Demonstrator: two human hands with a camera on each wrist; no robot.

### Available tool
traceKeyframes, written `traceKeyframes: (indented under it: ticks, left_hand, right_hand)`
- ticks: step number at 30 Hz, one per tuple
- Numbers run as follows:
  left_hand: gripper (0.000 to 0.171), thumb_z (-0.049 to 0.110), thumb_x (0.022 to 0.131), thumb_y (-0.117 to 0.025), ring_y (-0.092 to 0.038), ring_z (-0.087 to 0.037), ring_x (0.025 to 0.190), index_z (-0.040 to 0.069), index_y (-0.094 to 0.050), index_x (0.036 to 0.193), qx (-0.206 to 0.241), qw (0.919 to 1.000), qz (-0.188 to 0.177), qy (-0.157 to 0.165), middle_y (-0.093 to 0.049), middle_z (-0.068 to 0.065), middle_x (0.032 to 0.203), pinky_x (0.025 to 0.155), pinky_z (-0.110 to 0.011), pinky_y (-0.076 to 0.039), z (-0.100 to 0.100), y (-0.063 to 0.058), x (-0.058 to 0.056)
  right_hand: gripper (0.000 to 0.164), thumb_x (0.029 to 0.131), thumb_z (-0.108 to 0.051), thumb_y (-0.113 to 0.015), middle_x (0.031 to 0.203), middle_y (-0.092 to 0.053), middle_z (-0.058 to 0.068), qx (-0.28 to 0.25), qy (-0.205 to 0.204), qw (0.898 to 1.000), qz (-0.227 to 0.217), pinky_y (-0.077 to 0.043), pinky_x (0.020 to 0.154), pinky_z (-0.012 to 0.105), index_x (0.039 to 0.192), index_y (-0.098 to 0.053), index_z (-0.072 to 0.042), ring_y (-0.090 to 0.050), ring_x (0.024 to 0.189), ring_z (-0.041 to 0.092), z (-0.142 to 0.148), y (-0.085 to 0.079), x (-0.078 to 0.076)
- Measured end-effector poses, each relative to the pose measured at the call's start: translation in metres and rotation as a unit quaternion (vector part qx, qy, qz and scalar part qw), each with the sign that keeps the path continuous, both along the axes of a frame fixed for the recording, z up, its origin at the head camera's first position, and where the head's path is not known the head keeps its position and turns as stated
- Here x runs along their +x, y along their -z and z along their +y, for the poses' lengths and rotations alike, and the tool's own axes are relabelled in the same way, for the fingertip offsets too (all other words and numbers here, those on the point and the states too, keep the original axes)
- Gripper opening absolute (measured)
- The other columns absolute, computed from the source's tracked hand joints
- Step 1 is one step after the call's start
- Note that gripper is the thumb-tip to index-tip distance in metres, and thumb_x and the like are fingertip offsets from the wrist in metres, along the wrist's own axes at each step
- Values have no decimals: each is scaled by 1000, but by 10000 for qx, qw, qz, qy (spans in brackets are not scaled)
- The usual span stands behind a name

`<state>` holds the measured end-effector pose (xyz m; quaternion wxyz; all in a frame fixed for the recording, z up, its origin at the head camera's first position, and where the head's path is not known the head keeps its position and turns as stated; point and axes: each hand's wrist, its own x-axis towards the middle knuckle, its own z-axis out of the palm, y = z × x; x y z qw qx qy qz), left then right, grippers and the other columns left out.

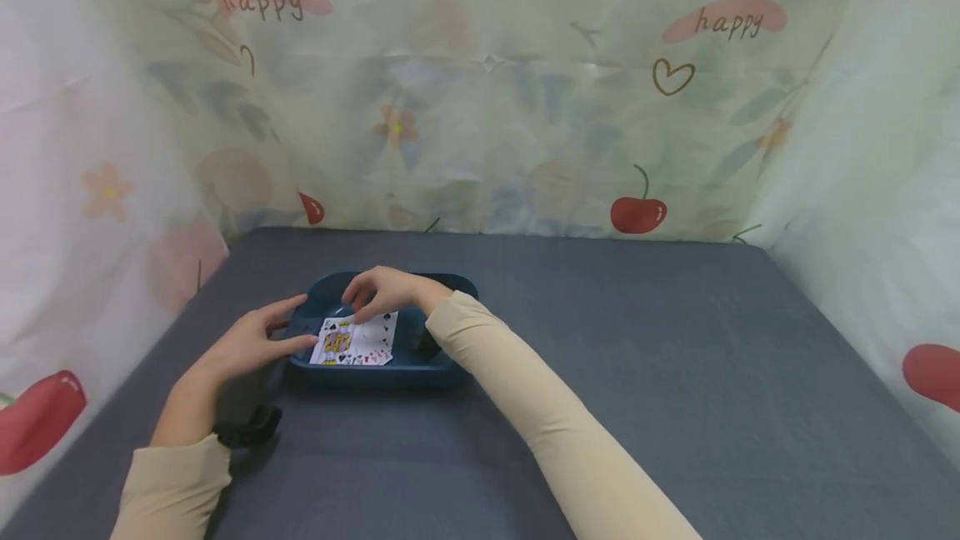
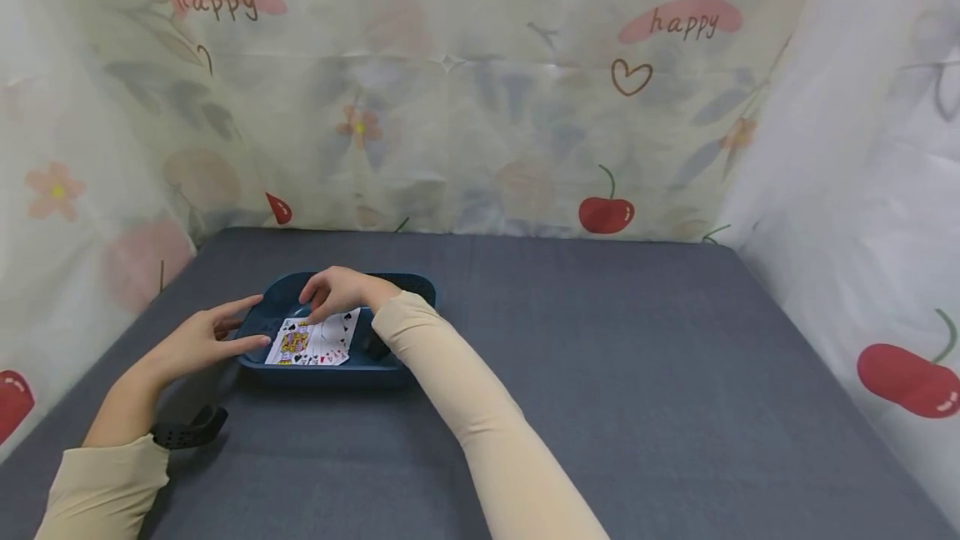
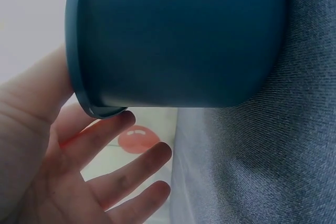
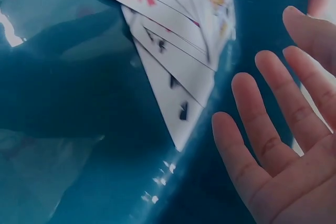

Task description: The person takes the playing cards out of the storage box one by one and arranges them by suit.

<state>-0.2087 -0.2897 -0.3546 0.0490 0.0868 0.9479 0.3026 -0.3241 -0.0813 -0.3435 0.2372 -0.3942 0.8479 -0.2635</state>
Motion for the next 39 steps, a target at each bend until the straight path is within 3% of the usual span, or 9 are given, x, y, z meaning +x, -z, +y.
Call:
traceKeyframes:
  ticks: [3, 9, 16, 27, 33, 39]
  left_hand:
    - [79, 41, 86, -63, -41, -52, 125, 2, -29, 145, -44, 10000, 27, -48, -31, -32, 145, 96, -60, -40, 1, 0, 0]
    - [81, 45, 85, -64, -42, -52, 124, 2, -30, 145, -93, 9999, 48, -91, -32, -32, 144, 94, -60, -42, 1, -1, 0]
    - [81, 45, 85, -64, -41, -51, 125, 3, -30, 145, -23, 9999, 13, -107, -31, -31, 146, 94, -59, -43, 0, -2, -1]
    - [82, 45, 84, -65, -40, -51, 126, 3, -29, 146, 28, 9999, 19, -140, -31, -31, 146, 95, -59, -42, 0, -1, -1]
    - [83, 45, 84, -65, -41, -51, 125, 2, -30, 145, -15, 9999, 16, -125, -33, -32, 145, 94, -58, -43, 1, -1, -1]
    - [82, 42, 84, -65, -44, -50, 123, 0, -30, 145, -71, 9999, 42, -112, -35, -33, 142, 94, -58, -44, 1, -1, -1]
  right_hand:
    - [43, 84, -18, -68, 117, -63, 6, 79, 98, 9999, 35, -48, 79, 18, 125, -57, -10, -58, 102, 14, -4, 4, 3]
    - [49, 80, -20, -74, 115, -63, 5, 312, 211, 9983, 436, -45, 87, 20, 125, -57, -12, -56, 105, 14, -8, 10, 7]
    - [57, 77, -26, -77, 117, -61, 6, 596, 209, 9945, 837, -48, 84, 22, 127, -54, -12, -57, 106, 15, -16, 12, 9]
    - [62, 75, -31, -78, 118, -60, 4, 838, 284, 9899, 1112, -49, 83, 22, 128, -51, -15, -57, 102, 13, -25, 19, 12]
    - [57, 74, -25, -80, 111, -59, 5, 531, 245, 9933, 999, -46, 73, 19, 122, -52, -16, -56, 95, 14, -22, 18, 7]
    - [48, 78, -18, -75, 107, -61, 6, -218, 277, 9992, 162, -48, 72, 19, 118, -49, -14, -59, 91, 13, -10, 5, -1]
